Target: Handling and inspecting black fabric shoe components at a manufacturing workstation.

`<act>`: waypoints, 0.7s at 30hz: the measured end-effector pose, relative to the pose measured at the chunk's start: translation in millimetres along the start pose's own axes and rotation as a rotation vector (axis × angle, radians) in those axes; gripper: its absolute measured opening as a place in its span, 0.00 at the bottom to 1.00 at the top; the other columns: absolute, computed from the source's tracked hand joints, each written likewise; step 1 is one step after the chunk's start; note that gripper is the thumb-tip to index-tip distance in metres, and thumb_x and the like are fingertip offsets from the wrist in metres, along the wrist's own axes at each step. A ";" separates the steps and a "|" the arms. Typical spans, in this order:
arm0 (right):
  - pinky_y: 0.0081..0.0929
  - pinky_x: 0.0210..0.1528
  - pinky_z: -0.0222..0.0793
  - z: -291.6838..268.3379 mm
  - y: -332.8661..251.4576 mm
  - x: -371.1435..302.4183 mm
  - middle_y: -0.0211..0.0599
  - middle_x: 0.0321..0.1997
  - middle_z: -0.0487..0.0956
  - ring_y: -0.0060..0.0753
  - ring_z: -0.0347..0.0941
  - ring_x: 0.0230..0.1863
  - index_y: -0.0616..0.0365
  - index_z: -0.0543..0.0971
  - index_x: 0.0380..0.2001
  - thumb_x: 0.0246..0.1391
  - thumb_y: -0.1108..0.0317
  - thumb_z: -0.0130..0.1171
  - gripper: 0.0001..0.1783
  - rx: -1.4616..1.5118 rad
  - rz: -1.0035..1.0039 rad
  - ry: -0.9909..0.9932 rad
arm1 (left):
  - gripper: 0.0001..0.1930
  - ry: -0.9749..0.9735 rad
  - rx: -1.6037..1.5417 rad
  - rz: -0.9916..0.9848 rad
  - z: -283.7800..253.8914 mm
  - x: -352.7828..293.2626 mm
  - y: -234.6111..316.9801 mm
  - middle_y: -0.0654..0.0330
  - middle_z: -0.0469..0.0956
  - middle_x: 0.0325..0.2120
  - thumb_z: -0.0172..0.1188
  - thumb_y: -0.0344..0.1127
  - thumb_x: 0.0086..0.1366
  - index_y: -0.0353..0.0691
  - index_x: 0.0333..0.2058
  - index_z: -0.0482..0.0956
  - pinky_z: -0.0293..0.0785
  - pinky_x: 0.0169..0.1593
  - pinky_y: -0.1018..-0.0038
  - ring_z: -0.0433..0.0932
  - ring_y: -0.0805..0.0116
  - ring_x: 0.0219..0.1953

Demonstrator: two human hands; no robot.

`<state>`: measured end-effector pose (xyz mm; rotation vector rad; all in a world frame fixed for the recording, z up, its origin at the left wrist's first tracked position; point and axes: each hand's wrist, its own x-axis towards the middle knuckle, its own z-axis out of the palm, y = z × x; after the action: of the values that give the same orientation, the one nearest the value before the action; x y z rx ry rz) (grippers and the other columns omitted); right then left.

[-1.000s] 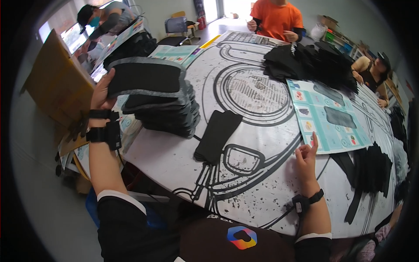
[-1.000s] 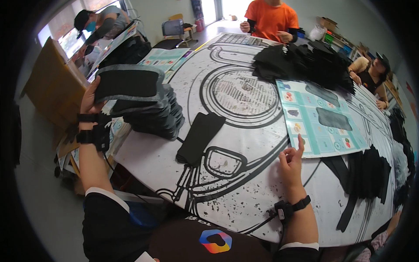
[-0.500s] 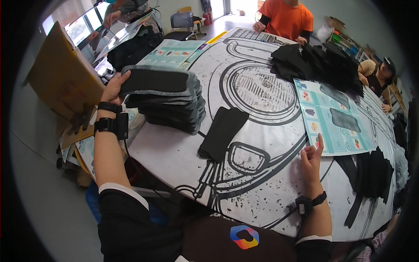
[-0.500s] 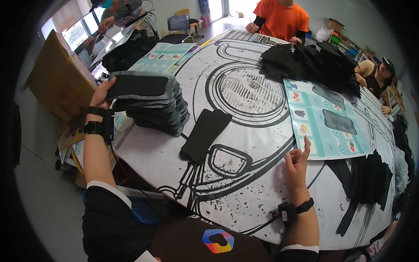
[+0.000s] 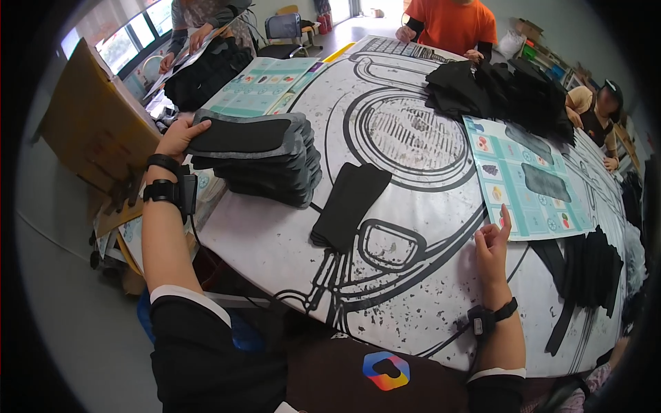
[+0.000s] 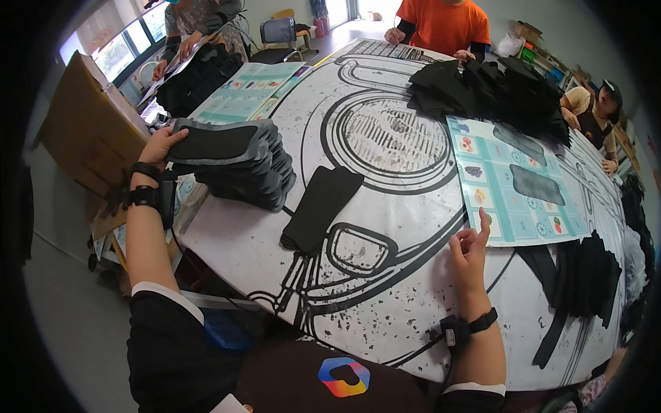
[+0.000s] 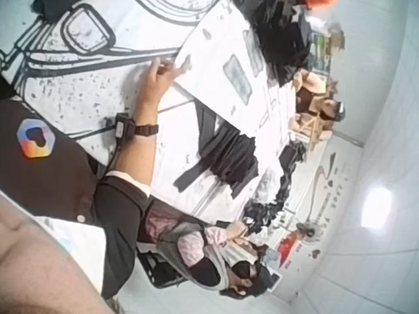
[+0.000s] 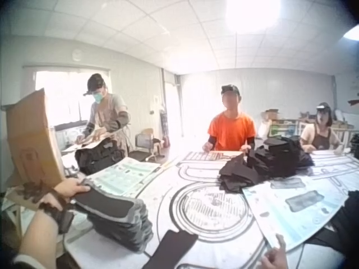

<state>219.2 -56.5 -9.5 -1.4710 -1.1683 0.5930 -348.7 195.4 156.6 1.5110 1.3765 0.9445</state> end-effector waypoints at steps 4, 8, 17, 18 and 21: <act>0.12 0.26 0.58 -2.5 4.2 -0.8 0.31 0.37 0.71 0.13 0.60 0.21 0.57 0.56 0.59 0.51 0.77 0.51 0.31 0.029 -0.018 0.015 | 0.19 0.132 0.362 0.165 0.3 1.9 -7.9 0.60 0.78 0.30 0.65 0.43 0.54 0.33 0.38 0.77 0.71 0.37 0.79 0.76 0.73 0.31; 0.15 0.22 0.61 -7.8 24.3 3.4 0.38 0.67 0.48 0.16 0.63 0.20 0.65 0.69 0.32 0.50 0.77 0.52 0.06 0.038 -0.033 0.014 | 0.28 0.267 0.697 0.397 -9.5 8.8 -22.2 0.55 0.70 0.47 0.63 0.47 0.55 0.39 0.51 0.70 0.63 0.53 0.71 0.68 0.63 0.49; 0.15 0.30 0.64 -5.2 -5.0 -2.7 0.32 0.39 0.71 0.16 0.64 0.25 0.54 0.48 0.64 0.52 0.73 0.53 0.39 0.046 -0.003 -0.054 | 0.69 -0.347 1.212 0.493 17.1 -27.3 24.1 0.49 0.52 0.62 0.76 0.34 0.17 0.43 0.64 0.46 0.45 0.65 0.63 0.47 0.52 0.66; 0.15 0.30 0.64 -8.4 -6.3 -1.4 0.32 0.39 0.71 0.16 0.64 0.25 0.54 0.48 0.64 0.52 0.73 0.53 0.39 0.041 0.003 -0.032 | 0.69 -0.362 1.210 0.514 16.7 -20.0 20.6 0.49 0.52 0.62 0.76 0.34 0.17 0.43 0.64 0.46 0.45 0.65 0.63 0.47 0.52 0.66; 0.21 0.49 0.61 -17.6 -16.9 11.2 0.35 0.52 0.65 0.21 0.62 0.45 0.53 0.50 0.64 0.52 0.74 0.50 0.36 0.674 -0.003 0.179 | 0.67 -0.432 1.086 0.411 17.8 -5.8 14.3 0.50 0.52 0.62 0.75 0.30 0.18 0.44 0.64 0.47 0.47 0.65 0.65 0.50 0.52 0.65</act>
<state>232.9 -55.9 13.6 -0.9187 -0.7248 0.7454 -327.9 187.5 164.0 2.6759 1.3103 -0.0369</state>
